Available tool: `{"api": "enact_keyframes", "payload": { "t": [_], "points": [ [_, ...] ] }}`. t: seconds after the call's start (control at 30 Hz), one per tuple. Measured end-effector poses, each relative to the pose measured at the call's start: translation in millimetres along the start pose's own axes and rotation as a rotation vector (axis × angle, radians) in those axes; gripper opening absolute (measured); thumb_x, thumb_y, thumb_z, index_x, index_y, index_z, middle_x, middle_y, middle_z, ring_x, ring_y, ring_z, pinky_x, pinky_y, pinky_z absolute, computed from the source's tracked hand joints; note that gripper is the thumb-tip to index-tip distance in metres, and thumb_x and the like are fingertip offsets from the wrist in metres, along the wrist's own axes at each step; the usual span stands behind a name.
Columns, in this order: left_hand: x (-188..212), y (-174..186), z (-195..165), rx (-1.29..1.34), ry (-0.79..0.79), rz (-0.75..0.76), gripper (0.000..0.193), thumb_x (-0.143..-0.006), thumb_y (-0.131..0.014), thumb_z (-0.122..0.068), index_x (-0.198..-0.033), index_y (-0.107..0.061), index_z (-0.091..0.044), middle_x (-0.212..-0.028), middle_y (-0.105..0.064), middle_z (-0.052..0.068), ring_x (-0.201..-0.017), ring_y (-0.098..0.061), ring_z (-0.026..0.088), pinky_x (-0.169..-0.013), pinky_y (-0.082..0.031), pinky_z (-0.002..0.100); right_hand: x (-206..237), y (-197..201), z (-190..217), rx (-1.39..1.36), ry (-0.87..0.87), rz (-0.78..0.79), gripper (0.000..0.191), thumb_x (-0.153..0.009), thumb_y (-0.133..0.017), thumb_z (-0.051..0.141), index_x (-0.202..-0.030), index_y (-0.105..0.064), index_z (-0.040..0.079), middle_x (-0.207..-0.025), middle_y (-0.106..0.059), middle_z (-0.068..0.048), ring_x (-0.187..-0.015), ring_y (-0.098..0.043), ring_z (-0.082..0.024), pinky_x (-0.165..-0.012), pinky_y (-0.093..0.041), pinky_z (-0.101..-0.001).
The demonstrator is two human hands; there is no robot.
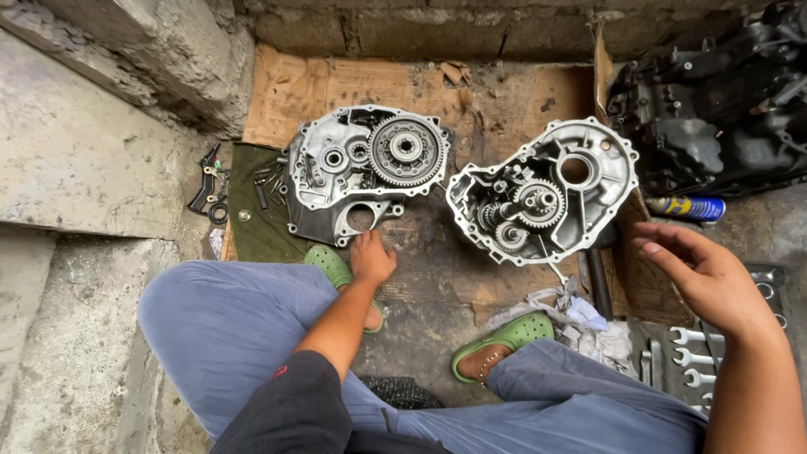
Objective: The person cleans internal gears inside a split engine casing with a cloth, then aligns and joins the two halves of the casing together. They rotate the assembled unit to inspect the fit and orientation.
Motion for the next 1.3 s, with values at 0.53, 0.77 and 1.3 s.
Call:
{"api": "enact_keyframes", "payload": {
  "t": [0.53,0.77,1.3],
  "points": [
    [-103.3,-10.9,14.4,-0.172,0.210,0.421,0.034,-0.090,-0.064,-0.030,-0.111,-0.077,-0.006,-0.123,-0.070,0.019,-0.117,-0.067,0.036,-0.099,-0.053,0.044,-41.2,-10.0,-30.0,-0.083,-0.068,0.101,0.045,-0.097,-0.059,0.014,-0.141,-0.060,0.002,-0.123,-0.074,-0.012,-0.118,-0.066,-0.018,-0.101,-0.047,-0.0301],
    [-120.6,-31.8,29.1,-0.203,0.188,0.462,0.031,-0.083,-0.069,-0.021,-0.110,-0.078,-0.008,-0.121,-0.072,0.018,-0.115,-0.069,0.033,-0.098,-0.054,0.042,-54.4,-18.8,-19.8,-0.121,-0.151,0.117,0.045,-0.096,-0.059,0.014,-0.140,-0.061,0.002,-0.124,-0.074,-0.012,-0.119,-0.066,-0.018,-0.100,-0.048,-0.0310],
    [-129.2,-4.3,17.2,-0.267,0.161,0.578,0.047,-0.086,-0.073,-0.043,-0.113,-0.074,-0.005,-0.122,-0.070,0.015,-0.117,-0.065,0.029,-0.098,-0.050,0.038,-80.2,-10.0,-2.2,-0.069,-0.071,0.135,0.046,-0.095,-0.060,0.017,-0.139,-0.062,0.004,-0.122,-0.075,-0.011,-0.117,-0.067,-0.018,-0.102,-0.049,-0.0326]
  ]
}}
Point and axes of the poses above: each hand's wrist, its own x-axis away from the middle knuckle, its own y-axis out of the back of the hand, z = x × y, the point moved 1 cm from there along -x, towards the middle knuckle
